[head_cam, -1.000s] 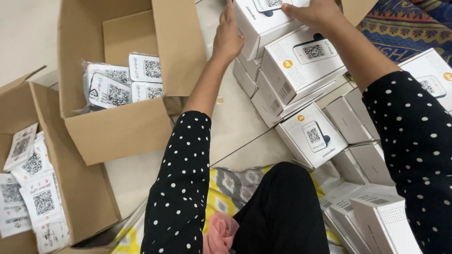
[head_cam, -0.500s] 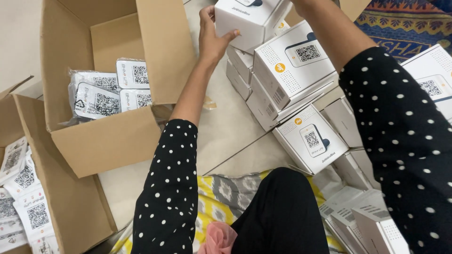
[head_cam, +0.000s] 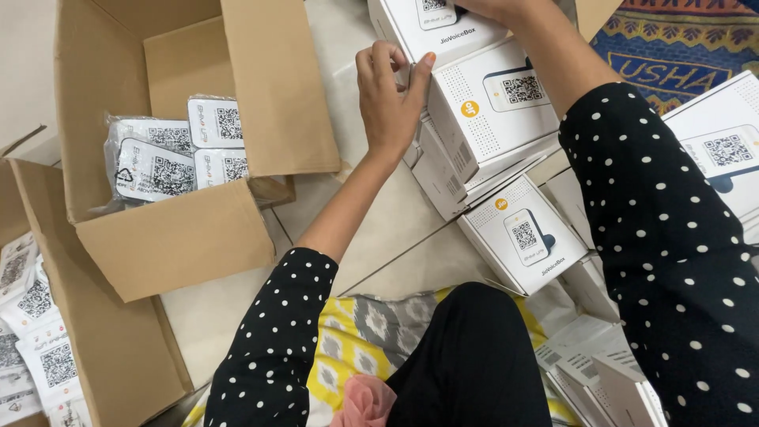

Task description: The person labels electronics product boxes with QR codes and packs them into larger boxes.

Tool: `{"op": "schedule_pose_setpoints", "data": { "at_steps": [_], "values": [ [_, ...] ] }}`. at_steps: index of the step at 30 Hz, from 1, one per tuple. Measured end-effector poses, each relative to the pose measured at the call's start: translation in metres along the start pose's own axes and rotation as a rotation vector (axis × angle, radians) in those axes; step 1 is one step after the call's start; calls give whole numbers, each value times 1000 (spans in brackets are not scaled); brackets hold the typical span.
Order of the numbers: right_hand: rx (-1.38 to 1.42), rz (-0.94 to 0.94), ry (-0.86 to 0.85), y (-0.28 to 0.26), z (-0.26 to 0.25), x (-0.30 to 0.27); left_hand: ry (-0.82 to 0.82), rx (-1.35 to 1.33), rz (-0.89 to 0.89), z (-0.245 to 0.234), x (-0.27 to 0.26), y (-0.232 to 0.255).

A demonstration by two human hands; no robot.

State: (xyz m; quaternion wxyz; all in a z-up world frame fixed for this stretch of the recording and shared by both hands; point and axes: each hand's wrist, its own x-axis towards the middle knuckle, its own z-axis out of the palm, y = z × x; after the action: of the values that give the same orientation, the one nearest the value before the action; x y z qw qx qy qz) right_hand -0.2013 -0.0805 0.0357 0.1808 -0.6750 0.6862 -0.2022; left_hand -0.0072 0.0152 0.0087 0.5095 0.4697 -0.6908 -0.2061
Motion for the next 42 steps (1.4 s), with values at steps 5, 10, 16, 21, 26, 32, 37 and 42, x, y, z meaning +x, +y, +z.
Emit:
{"op": "schedule_pose_setpoints", "data": {
  "at_steps": [5,10,16,21,26,32,37,42],
  "values": [
    [-10,-21,-11,-7,-13,-9,15,-31,-53,1,-3,2],
    [46,-70,-1,-22,-31,-28,-39,-93,-142,3,-2,-1],
    [-204,-64,-36,-14,-42,-46,-51,-109,-164,2,-10,13],
    [-161,13,267,11,-47,-76,-120,27,-270,14,1,-3],
    [-192,108,341,38,-36,-99,-149,42,-385,22,6,11],
    [-228,126,376,34,-14,-97,-146,124,-288,35,-3,-3],
    [-240,-32,494,28,-12,-94,-175,108,-325,36,-2,7],
    [-234,6,440,9,-18,-100,-165,176,-270,44,-8,11]
  ]
}}
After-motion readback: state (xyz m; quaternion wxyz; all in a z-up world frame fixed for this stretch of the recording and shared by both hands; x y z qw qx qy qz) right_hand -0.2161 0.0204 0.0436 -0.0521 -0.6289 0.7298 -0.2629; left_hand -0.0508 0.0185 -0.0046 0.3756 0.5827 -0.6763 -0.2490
